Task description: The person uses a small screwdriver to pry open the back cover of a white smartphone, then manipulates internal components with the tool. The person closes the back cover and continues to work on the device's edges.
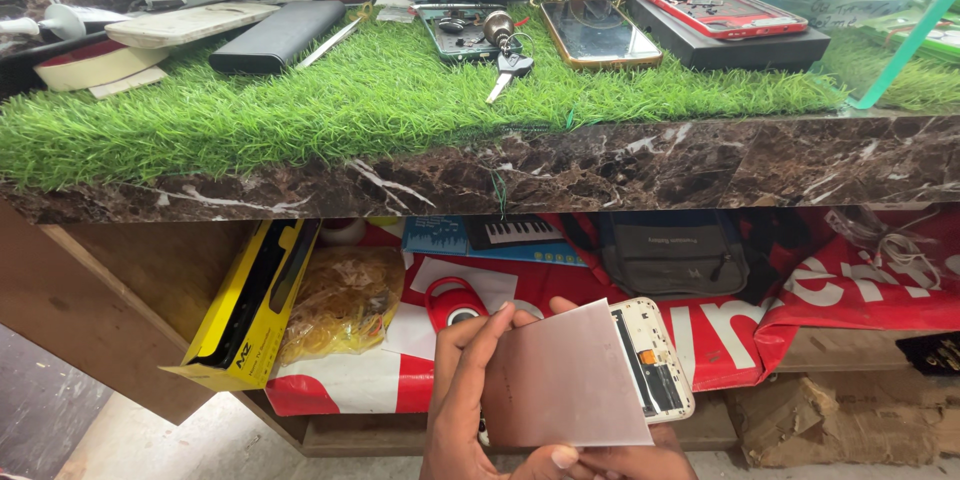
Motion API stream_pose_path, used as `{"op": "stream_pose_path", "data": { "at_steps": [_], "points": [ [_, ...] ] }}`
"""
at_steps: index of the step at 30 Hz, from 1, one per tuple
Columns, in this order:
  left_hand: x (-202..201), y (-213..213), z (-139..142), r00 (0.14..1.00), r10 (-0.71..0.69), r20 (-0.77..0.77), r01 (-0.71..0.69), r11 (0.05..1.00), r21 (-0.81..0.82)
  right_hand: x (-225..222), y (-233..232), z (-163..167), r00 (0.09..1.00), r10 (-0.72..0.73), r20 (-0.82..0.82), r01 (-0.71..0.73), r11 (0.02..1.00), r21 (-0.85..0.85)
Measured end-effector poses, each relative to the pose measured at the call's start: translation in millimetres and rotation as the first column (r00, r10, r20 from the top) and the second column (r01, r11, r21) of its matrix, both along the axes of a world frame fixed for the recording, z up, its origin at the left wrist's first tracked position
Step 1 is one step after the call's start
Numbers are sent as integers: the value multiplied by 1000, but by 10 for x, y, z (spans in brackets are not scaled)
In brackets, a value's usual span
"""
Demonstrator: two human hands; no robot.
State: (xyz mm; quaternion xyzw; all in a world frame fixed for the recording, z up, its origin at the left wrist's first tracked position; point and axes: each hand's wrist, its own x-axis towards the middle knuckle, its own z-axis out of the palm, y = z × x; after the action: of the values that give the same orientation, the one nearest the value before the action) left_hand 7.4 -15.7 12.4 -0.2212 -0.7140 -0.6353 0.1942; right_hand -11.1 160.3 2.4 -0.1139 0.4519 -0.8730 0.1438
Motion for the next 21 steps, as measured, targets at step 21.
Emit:
{"op": "stream_pose_path", "data": {
  "at_steps": [21],
  "points": [
    [40, 83, -6, 997, 78, 14, -78, 997, -16, -281, 49, -319, 989, 125, 82, -109, 979, -171]
  ]
}}
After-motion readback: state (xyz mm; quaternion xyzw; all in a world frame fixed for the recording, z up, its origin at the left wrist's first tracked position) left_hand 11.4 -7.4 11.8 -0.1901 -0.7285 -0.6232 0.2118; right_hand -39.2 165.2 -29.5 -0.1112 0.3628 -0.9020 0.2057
